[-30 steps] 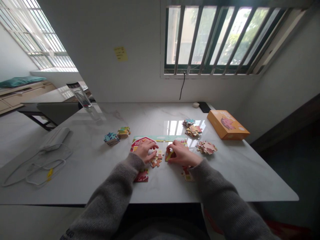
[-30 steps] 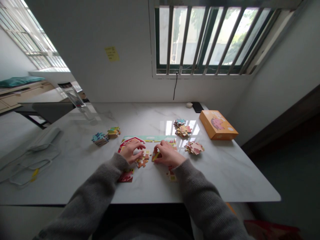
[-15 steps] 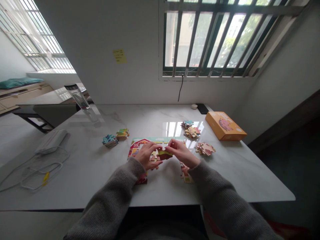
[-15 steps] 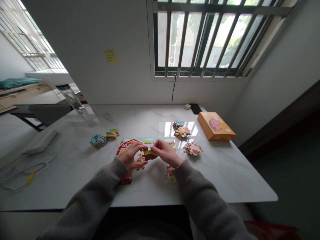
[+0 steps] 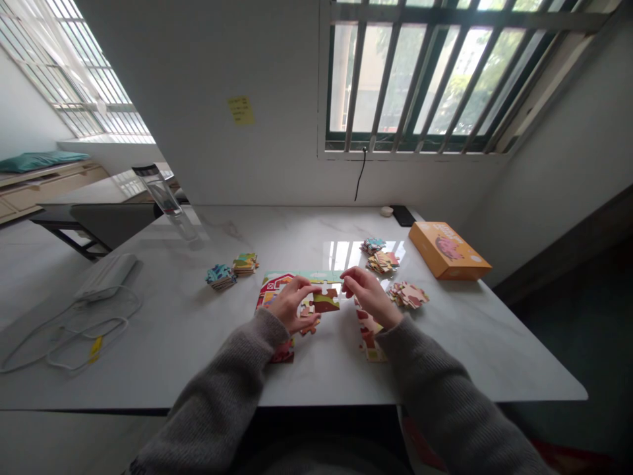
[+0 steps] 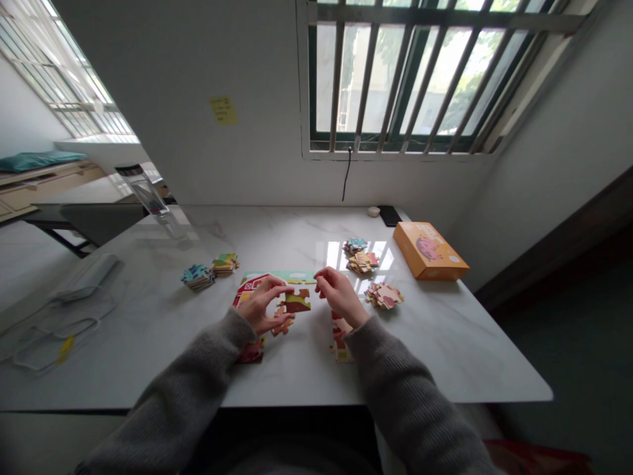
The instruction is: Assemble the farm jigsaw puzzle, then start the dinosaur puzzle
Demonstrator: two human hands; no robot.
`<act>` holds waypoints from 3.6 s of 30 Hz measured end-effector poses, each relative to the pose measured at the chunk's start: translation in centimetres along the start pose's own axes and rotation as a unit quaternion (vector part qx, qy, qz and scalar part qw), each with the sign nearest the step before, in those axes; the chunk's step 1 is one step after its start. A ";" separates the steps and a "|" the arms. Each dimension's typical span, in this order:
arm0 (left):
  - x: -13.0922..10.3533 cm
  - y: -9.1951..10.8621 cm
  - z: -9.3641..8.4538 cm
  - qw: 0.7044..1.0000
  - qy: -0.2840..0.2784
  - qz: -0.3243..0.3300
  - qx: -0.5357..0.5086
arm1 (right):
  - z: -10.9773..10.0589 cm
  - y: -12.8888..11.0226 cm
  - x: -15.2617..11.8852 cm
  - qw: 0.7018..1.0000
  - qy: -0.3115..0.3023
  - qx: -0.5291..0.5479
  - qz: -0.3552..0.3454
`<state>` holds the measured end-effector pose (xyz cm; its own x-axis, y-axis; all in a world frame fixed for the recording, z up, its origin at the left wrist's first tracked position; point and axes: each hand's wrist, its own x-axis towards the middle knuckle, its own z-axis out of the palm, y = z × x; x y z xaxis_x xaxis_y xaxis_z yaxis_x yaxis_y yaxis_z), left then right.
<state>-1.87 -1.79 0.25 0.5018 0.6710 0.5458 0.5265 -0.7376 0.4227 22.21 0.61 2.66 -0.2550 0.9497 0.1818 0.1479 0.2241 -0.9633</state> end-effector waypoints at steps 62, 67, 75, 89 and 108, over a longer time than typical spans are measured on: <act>0.4 -0.3 -1.0 0.973 0.018 -0.175 -0.146 | 2.0 0.0 -0.8 0.979 -0.126 -0.135 -0.090; 0.1 0.2 -0.4 0.975 -0.087 -0.159 -0.126 | 1.4 0.2 -0.5 0.980 -0.107 -0.157 -0.065; 0.3 1.1 0.2 0.998 -0.008 -0.007 -0.065 | 1.3 0.2 -0.4 0.969 -0.129 -0.202 -0.056; 0.0 0.4 0.1 1.000 -0.004 -0.002 0.027 | 0.6 0.6 -0.6 0.961 -0.064 -0.247 -0.104; -2.0 8.1 4.9 0.988 -0.128 -0.054 0.067 | -2.2 3.0 -9.9 0.905 -0.018 -0.385 -0.183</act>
<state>4.78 -8.74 -0.98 0.5858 0.7555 0.2935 0.6642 -0.6550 0.3604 27.30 -7.64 -1.63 -0.4496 0.7769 0.4408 0.6656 0.6205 -0.4146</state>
